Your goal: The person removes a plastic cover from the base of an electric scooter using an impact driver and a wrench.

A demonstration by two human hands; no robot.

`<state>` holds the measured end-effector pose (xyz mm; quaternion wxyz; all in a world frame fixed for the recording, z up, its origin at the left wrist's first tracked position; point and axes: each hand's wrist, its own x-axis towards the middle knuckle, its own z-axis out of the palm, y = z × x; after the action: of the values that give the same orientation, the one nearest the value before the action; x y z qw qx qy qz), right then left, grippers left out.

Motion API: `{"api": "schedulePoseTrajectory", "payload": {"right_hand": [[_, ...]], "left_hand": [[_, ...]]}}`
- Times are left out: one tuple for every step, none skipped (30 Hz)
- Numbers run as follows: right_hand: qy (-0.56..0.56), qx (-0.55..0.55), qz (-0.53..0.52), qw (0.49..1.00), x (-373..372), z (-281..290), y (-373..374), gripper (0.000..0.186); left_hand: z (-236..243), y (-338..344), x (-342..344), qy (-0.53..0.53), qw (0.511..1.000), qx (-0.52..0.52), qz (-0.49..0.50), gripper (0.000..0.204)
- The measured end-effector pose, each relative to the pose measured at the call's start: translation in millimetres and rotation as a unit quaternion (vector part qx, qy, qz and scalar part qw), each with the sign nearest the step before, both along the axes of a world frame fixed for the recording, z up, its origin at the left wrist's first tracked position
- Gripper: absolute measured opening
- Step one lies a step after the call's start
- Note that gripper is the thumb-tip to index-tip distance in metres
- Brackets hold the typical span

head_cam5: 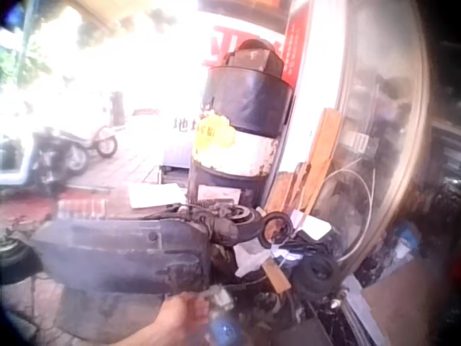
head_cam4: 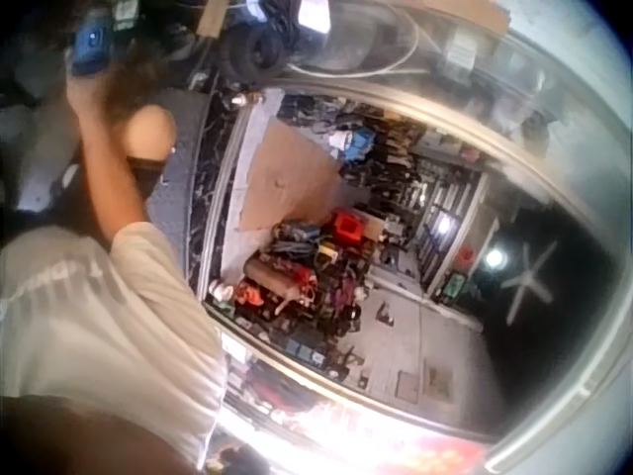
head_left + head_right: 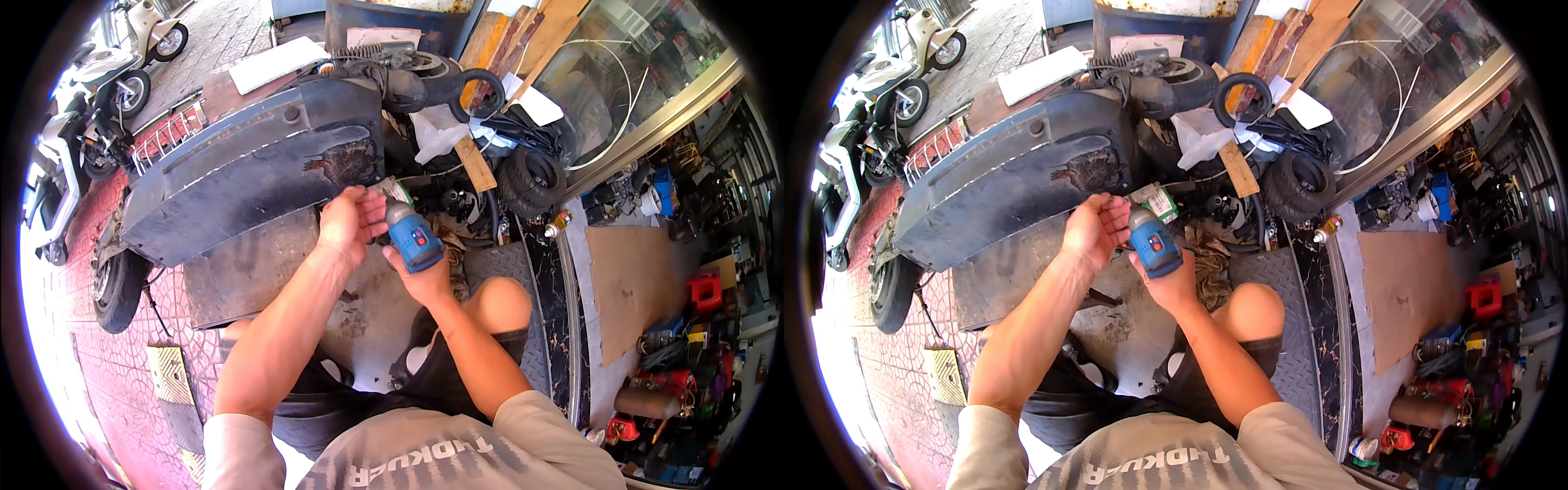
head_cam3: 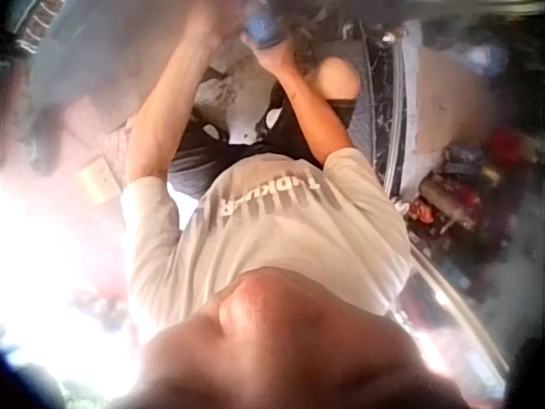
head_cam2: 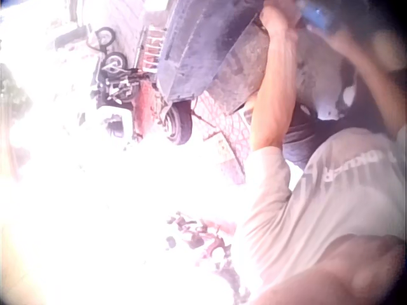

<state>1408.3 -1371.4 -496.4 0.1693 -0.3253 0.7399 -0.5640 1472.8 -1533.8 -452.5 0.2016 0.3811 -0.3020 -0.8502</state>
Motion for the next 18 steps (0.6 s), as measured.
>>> {"api": "schedulePoseTrajectory", "payload": {"right_hand": [[-0.014, -0.001, 0.000, 1.000, 2.5, -2.1, -5.5, 0.019], [-0.023, -0.002, -0.005, 1.000, 1.6, -3.0, -9.7, 0.020], [-0.032, -0.004, -0.010, 0.999, -0.5, -3.8, -12.5, 0.020], [-0.022, -0.021, -0.002, 1.000, -4.0, -4.2, -13.6, 0.022], [-0.025, -0.029, -0.003, 0.999, -3.8, -6.7, -16.4, 0.024], [-0.027, -0.037, -0.003, 0.999, -2.6, -10.0, -19.5, 0.026], [-0.030, -0.046, -0.003, 0.998, -2.1, -12.6, -21.5, 0.028], [-0.023, -0.047, 0.005, 0.999, -3.5, -13.0, -22.3, 0.028], [-0.016, -0.049, 0.013, 0.999, -4.8, -13.2, -22.9, 0.029], [-0.009, -0.050, 0.021, 0.998, -5.7, -13.8, -23.5, 0.029], [-0.018, -0.054, 0.024, 0.998, -7.1, -16.0, -24.0, 0.029], [-0.028, -0.057, 0.028, 0.998, -8.3, -19.0, -24.4, 0.029], [-0.037, -0.060, 0.031, 0.997, -8.9, -21.6, -24.3, 0.029], [-0.082, -0.065, 0.035, 0.994, -8.9, -21.8, -25.2, 0.029], [-0.126, -0.070, 0.039, 0.989, -8.6, -22.0, -25.8, 0.029], [-0.170, -0.075, 0.043, 0.982, -8.0, -22.2, -26.1, 0.030], [-0.193, -0.090, 0.046, 0.976, -7.3, -21.3, -26.4, 0.030], [-0.216, -0.104, 0.049, 0.970, -6.5, -20.1, -26.4, 0.030]], "left_hand": [[-7.5, -2.5, 0.3, 0.007, 1.000, -0.003, 0.022, 0.028], [-4.5, -0.5, -0.7, 0.014, 0.999, -0.015, 0.030, 0.028], [-4.4, 0.5, -3.0, 0.022, 0.999, -0.015, 0.033, 0.028], [-4.3, 1.1, -5.1, 0.029, 0.999, -0.016, 0.037, 0.027], [-4.3, 0.8, -4.4, 0.035, 0.998, -0.017, 0.044, 0.027], [-4.4, 1.0, -3.8, 0.043, 0.998, -0.015, 0.048, 0.024], [-4.5, 1.0, -2.9, 0.044, 0.998, -0.019, 0.050, 0.024], [-4.9, 0.8, -2.5, 0.047, 0.997, -0.024, 0.053, 0.024], [-5.3, 0.7, -2.0, 0.050, 0.997, -0.028, 0.056, 0.024], [-5.8, 0.4, -1.5, 0.052, 0.997, -0.030, 0.058, 0.023], [-6.4, 0.1, -1.7, 0.054, 0.996, -0.033, 0.059, 0.023], [-7.1, -0.1, -1.8, 0.056, 0.996, -0.035, 0.061, 0.023], [-7.9, -0.1, -2.0, 0.055, 0.996, -0.035, 0.060, 0.023], [-7.4, -0.8, -2.0, 0.054, 0.996, -0.035, 0.060, 0.023], [-7.0, -1.0, -1.5, 0.053, 0.996, -0.036, 0.060, 0.023], [-6.7, -0.4, -1.2, 0.050, 0.996, -0.036, 0.062, 0.023], [-5.7, 0.6, -1.5, 0.047, 0.996, -0.037, 0.064, 0.023], [-4.6, 1.5, -1.6, 0.045, 0.996, -0.038, 0.066, 0.024]]}}
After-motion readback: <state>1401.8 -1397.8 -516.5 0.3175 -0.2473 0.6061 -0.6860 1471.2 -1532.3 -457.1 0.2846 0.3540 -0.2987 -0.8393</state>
